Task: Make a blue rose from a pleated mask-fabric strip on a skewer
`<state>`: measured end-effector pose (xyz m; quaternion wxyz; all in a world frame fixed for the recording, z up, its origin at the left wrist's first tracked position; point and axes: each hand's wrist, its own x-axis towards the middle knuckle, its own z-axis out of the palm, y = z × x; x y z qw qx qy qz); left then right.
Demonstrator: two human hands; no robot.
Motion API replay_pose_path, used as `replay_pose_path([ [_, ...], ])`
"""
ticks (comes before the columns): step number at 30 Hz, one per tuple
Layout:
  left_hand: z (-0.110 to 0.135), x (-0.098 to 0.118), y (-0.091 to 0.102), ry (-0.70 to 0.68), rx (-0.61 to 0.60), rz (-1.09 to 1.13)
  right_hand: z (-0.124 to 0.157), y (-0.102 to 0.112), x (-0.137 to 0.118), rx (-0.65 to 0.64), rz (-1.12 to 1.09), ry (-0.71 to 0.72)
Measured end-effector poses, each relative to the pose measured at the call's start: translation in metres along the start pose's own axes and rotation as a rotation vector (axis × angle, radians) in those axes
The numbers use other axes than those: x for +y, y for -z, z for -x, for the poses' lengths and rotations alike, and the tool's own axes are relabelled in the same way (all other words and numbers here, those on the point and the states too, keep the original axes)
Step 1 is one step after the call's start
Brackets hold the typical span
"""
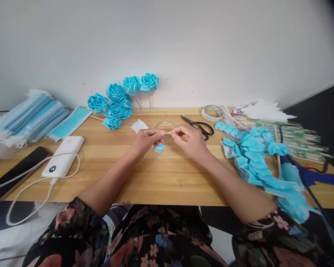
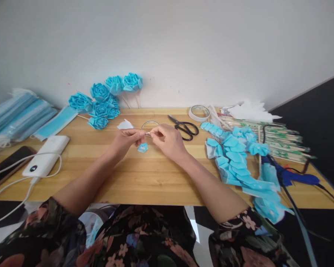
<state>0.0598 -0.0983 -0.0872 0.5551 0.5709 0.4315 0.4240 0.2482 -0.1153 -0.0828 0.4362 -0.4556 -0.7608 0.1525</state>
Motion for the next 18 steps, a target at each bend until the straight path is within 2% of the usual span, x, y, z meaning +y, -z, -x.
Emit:
replay_pose_path([
  [4,0.003,0.002,0.003,0.016,-0.048,0.016,0.002,-0.004,0.000,0.052,0.010,0.066],
  [8,0.000,-0.001,0.009,0.008,-0.010,-0.066,0.002,-0.004,0.001,0.074,-0.065,-0.007],
  [12,-0.004,-0.005,0.017,-0.060,0.067,-0.439,0.001,-0.002,0.007,0.100,-0.182,-0.199],
  [15,-0.005,-0.008,0.017,-0.094,-0.046,-0.815,0.002,-0.004,0.012,0.044,-0.262,-0.260],
  [18,-0.003,-0.009,0.014,-0.051,-0.127,-1.060,0.004,-0.008,0.014,-0.037,-0.343,-0.293],
])
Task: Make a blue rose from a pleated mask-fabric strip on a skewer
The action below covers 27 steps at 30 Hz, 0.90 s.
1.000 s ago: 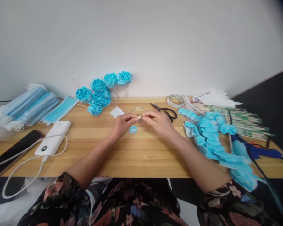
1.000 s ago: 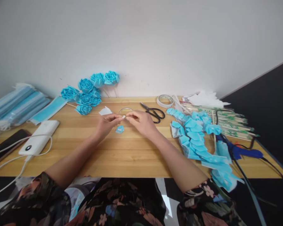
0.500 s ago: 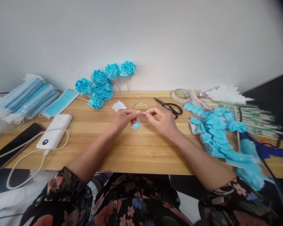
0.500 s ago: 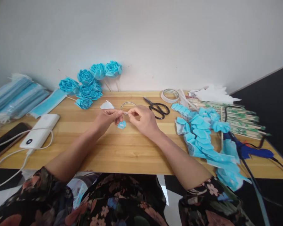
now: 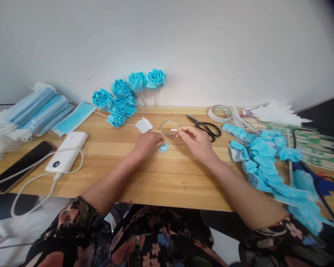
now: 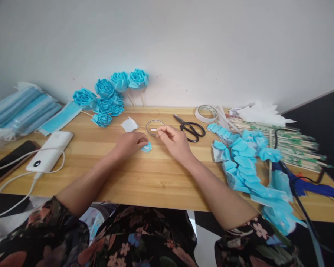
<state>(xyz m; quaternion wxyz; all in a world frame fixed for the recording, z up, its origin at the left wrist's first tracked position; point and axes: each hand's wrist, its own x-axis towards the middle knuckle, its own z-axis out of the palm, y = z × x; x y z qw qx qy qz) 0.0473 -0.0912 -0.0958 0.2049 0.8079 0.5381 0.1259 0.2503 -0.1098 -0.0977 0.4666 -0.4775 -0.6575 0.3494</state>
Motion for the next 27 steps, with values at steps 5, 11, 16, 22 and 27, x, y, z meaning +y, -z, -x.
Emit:
replay_pose_path([
  [5,0.0004,0.0027,-0.0022,0.040,-0.012,-0.088,0.0016,-0.0050,0.0044,-0.105,-0.065,-0.061],
  [11,-0.0008,0.0010,-0.0040,-0.085,0.153,0.136,0.0021,-0.0050,0.0043,-0.180,0.060,-0.063],
  [16,0.0004,0.0046,-0.0059,-0.138,0.190,0.344,0.0022,-0.0047,0.0027,-0.162,0.089,-0.044],
  [22,-0.0004,0.0064,-0.0074,-0.048,0.110,0.908,0.0018,-0.0046,0.0017,-0.098,0.009,0.008],
  [27,0.0020,0.0091,-0.0036,0.031,-0.070,0.948,0.0035,-0.0040,-0.0024,-0.077,-0.012,0.028],
])
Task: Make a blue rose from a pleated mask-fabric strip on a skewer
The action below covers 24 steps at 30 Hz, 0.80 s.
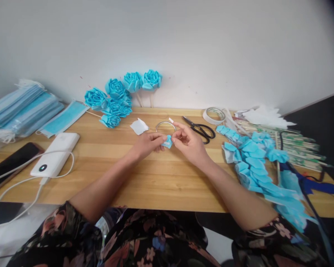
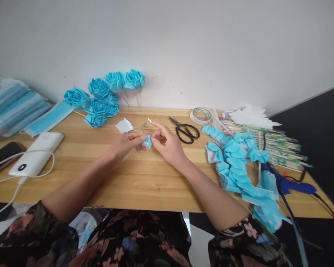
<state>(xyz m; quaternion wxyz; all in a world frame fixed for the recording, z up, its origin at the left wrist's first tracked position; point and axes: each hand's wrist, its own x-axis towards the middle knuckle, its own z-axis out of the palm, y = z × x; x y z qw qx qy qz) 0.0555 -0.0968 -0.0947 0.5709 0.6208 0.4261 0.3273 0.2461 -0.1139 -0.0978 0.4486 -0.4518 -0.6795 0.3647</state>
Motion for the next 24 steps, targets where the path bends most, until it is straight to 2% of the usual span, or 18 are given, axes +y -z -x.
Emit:
replay_pose_path([
  [3,0.000,0.000,0.000,0.052,0.043,-0.005,0.001,0.004,-0.004,0.006,0.019,-0.001],
  [8,-0.002,-0.002,0.000,0.087,0.135,-0.043,-0.001,0.012,-0.011,0.113,0.132,0.007],
  [12,-0.002,-0.001,0.000,0.061,0.141,-0.081,-0.001,0.013,-0.015,0.049,0.256,0.104],
  [16,-0.001,0.001,-0.001,0.051,0.133,-0.087,-0.001,0.011,-0.014,-0.016,0.313,0.120],
  [20,-0.002,-0.001,-0.001,0.051,0.133,-0.082,-0.001,0.010,-0.012,-0.013,0.273,0.065],
  [24,-0.002,-0.005,0.000,0.031,0.161,-0.063,-0.002,0.008,-0.009,-0.014,0.094,-0.060],
])
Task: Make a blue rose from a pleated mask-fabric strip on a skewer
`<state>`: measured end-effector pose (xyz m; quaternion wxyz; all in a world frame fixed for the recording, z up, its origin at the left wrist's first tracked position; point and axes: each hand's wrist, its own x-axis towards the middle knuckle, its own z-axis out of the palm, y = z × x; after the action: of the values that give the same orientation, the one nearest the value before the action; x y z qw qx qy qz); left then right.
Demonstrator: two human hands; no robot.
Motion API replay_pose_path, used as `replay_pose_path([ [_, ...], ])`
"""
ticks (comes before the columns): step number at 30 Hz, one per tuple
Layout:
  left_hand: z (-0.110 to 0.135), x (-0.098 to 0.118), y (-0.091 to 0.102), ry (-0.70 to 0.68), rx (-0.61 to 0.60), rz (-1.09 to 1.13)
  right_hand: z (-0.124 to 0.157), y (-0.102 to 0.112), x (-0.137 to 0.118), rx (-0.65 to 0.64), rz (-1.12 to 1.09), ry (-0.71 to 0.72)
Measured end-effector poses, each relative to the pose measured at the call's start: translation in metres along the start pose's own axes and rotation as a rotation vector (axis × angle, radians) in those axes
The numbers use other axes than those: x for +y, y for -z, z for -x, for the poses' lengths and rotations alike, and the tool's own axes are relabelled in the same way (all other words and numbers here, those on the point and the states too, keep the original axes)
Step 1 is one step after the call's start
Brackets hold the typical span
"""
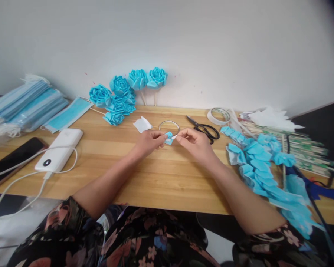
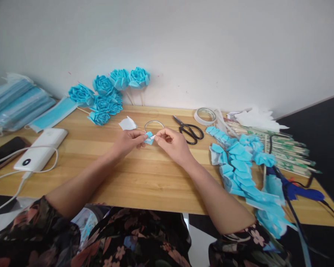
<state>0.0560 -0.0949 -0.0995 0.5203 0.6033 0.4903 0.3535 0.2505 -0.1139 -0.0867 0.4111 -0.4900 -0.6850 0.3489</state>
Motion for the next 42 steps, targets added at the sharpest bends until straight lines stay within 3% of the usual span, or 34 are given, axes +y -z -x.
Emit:
replay_pose_path([
  [13,0.000,0.000,-0.002,0.011,0.040,0.138,0.000,-0.006,0.007,0.054,-0.281,-0.168],
  [23,-0.001,-0.003,-0.002,0.019,0.043,0.198,-0.001,-0.002,0.004,0.137,-0.250,-0.198],
  [30,-0.001,-0.004,-0.003,0.023,0.028,0.184,-0.001,0.002,0.001,0.088,-0.026,-0.051],
  [36,0.001,0.002,-0.002,-0.004,0.027,0.068,-0.001,0.005,-0.003,0.042,0.281,0.117],
  [42,0.002,0.004,-0.002,-0.070,0.039,-0.081,0.000,0.008,-0.004,0.001,0.413,0.296],
])
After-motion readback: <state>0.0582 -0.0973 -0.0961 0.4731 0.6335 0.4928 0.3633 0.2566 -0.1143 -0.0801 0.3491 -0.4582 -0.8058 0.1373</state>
